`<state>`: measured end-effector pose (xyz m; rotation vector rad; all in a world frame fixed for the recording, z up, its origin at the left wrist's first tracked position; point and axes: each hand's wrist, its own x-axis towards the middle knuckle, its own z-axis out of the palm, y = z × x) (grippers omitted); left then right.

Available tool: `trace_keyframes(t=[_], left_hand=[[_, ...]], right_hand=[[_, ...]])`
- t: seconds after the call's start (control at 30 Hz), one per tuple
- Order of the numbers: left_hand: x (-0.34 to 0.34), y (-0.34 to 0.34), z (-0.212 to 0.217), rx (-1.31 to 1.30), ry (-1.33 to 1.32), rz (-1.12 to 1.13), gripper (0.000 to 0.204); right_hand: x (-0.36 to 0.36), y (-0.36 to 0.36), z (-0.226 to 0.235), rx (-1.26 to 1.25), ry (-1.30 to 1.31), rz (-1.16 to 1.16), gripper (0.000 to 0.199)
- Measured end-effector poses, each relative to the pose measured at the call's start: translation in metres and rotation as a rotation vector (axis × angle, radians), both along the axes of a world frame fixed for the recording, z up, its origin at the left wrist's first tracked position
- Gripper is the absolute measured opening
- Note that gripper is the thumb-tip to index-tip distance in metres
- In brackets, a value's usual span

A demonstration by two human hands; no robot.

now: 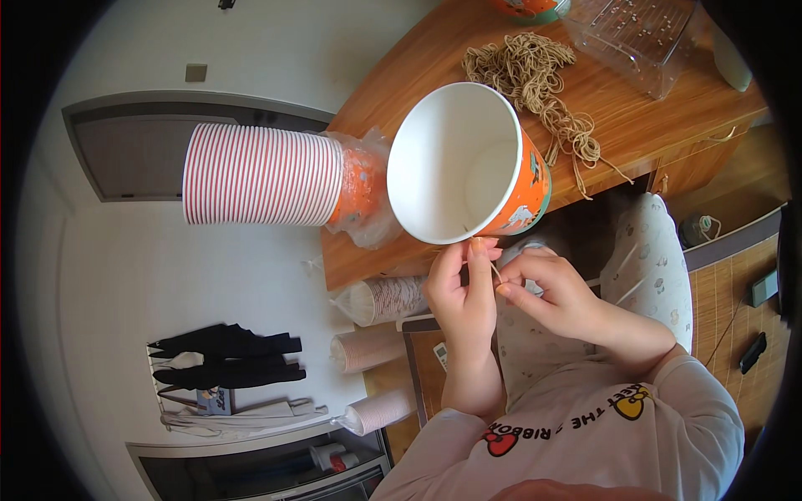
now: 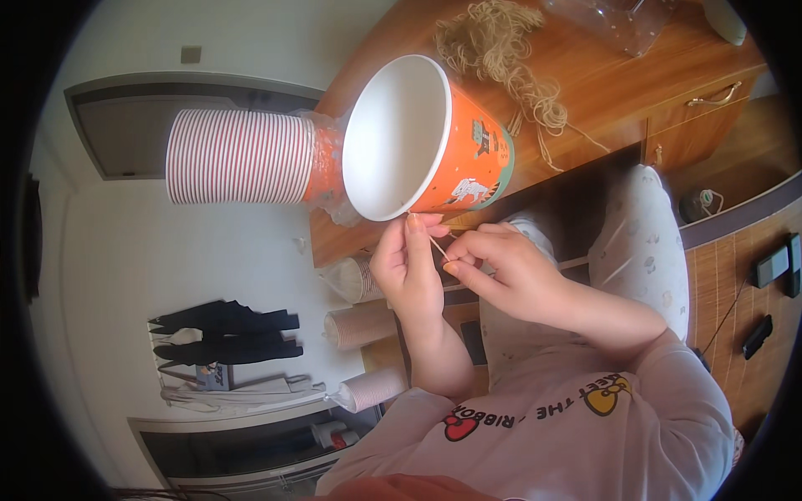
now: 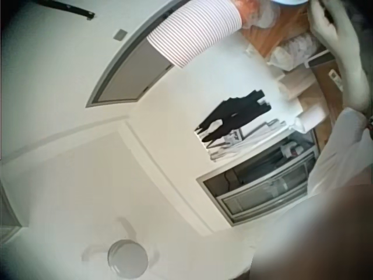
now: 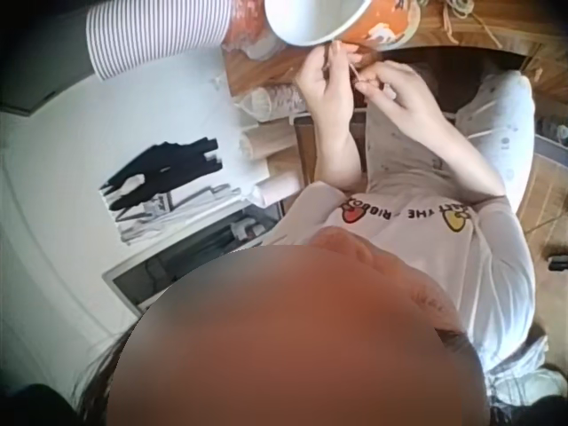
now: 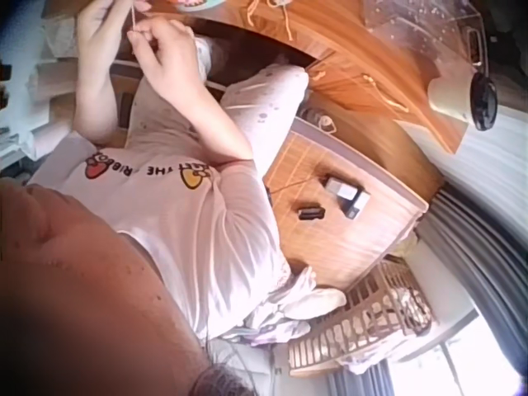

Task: Thread and tie twine through a paper bucket to create a handle.

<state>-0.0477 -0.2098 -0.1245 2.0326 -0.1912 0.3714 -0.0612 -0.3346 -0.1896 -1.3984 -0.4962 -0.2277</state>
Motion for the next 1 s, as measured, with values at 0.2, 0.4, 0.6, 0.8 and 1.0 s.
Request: trace_keyframes(t=[0.2,0.4,0.6,0.8,1.0], left_hand=[[-0.012,0.034,0.037,0.110,-0.028,0.091,0.012],[0.036,0.040,0.102,0.703,-0.361,-0.207,0.014],[0.098,0.016,0.147,1.113,-0.058,-0.874,0.019],[0.112,-0.004,0.156,1.238,0.156,-1.004,0.016],[0.111,-0.011,0.154,1.229,0.262,-1.076,0.011]], right_hand=[[0.002,-0.002,-0.004,0.128,0.065,0.041,0.009],[0.001,-0.003,-0.003,0.122,0.068,0.034,0.010],[0.000,-0.005,0.001,0.102,0.063,0.035,0.010],[0.002,-0.007,0.000,0.114,0.052,0.023,0.009],[0.003,-0.009,-0.003,0.110,0.034,0.020,0.009]])
